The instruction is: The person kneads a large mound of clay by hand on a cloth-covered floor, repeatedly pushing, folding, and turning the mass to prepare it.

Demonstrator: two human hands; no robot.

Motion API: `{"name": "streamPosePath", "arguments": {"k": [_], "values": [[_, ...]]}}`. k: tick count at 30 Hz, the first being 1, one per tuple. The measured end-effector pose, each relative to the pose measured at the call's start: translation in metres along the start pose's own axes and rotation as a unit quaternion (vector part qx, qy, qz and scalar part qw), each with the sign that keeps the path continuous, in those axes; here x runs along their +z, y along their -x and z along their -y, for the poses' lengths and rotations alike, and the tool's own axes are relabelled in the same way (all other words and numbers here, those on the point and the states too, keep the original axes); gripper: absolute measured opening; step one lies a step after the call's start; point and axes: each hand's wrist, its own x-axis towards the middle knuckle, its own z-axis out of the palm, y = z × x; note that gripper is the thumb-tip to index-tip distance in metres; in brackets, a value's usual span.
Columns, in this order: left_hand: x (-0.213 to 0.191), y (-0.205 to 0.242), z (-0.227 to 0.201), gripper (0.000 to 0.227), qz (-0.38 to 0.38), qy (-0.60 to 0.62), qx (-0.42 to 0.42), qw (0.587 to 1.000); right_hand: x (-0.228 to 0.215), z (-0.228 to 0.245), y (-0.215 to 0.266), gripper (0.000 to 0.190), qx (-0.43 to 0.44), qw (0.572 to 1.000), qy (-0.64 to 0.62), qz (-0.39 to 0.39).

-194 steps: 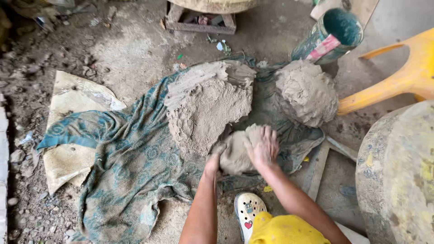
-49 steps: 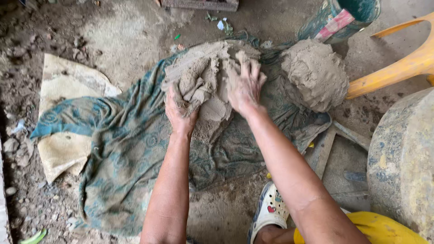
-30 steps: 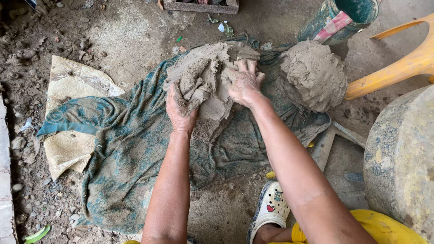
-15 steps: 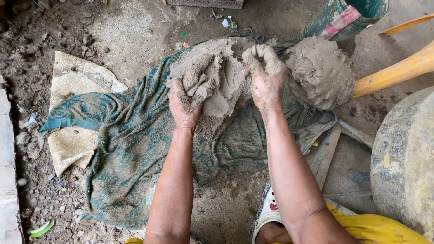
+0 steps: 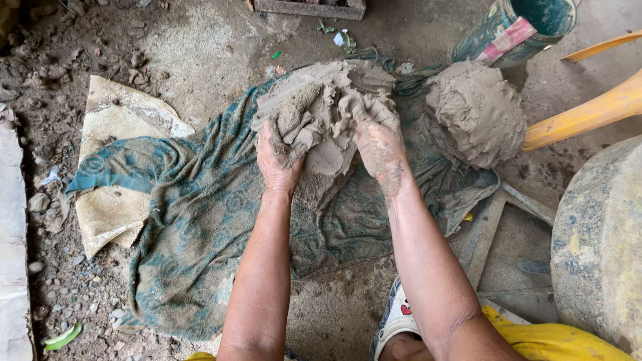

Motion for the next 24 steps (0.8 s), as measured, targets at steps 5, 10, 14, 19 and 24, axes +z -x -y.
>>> {"name": "streamPosePath", "arguments": {"k": [5,10,14,19,24], "values": [[0.002,0.000,0.001,0.096,0.006,0.000,0.007,1.000,-0.002,0.003,0.002,0.021,0.047,0.994,-0.059,-0.081],[-0.002,0.002,0.000,0.100,-0.015,0.012,0.026,0.999,-0.002,0.010,0.004,0.007,-0.122,0.986,0.085,0.074],[-0.003,-0.001,-0.004,0.093,-0.016,0.019,0.030,0.999,-0.044,0.027,-0.010,0.008,-0.190,0.967,0.143,-0.089],[-0.010,-0.003,-0.012,0.094,-0.005,0.004,0.018,1.000,-0.105,0.007,-0.040,0.031,-0.261,0.949,0.116,-0.134],[-0.011,-0.006,-0.021,0.086,-0.021,-0.016,0.023,0.999,-0.097,-0.050,-0.036,0.112,-0.170,0.705,0.672,-0.147]]}}
